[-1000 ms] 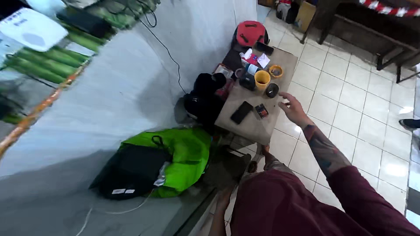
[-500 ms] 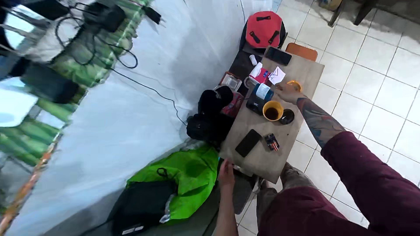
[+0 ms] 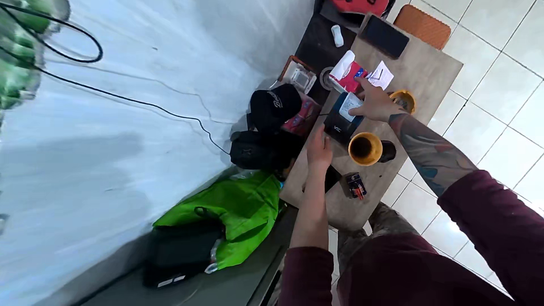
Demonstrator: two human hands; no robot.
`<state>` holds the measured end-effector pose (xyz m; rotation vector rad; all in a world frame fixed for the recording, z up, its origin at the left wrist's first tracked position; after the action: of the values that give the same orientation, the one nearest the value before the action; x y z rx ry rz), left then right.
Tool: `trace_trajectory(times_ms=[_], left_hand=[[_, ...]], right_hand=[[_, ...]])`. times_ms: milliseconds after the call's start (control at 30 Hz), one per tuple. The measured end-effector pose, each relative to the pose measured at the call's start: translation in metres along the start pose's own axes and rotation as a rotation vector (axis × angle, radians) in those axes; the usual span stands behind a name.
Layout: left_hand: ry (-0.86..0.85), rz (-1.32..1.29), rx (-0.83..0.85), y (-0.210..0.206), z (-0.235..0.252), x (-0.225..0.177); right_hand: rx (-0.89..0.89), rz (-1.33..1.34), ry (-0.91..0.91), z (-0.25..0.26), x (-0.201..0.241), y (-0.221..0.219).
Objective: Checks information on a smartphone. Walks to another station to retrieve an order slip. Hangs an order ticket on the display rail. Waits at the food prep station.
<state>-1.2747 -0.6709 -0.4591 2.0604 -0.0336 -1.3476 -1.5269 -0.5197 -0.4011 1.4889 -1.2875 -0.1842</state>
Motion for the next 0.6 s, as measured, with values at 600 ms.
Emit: trace_trajectory(times_ms=[600], left_hand=[[-0.314,0.51,0.158,-0.014,0.042,-0.035]], right_hand=[[0.018,-0.416,0.321,-0.068,0.125,0.016]])
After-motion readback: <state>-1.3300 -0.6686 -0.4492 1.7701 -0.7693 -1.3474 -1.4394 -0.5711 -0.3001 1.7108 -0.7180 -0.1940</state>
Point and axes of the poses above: each hand's wrist, its own z-axis towards the middle knuckle, its own y-axis out of the back of the hand, x = y × z, the point moved 9 cm from there along z, towards the middle knuckle, and after that the axes turned 9 degrees about -z, right-handed, at the moved point
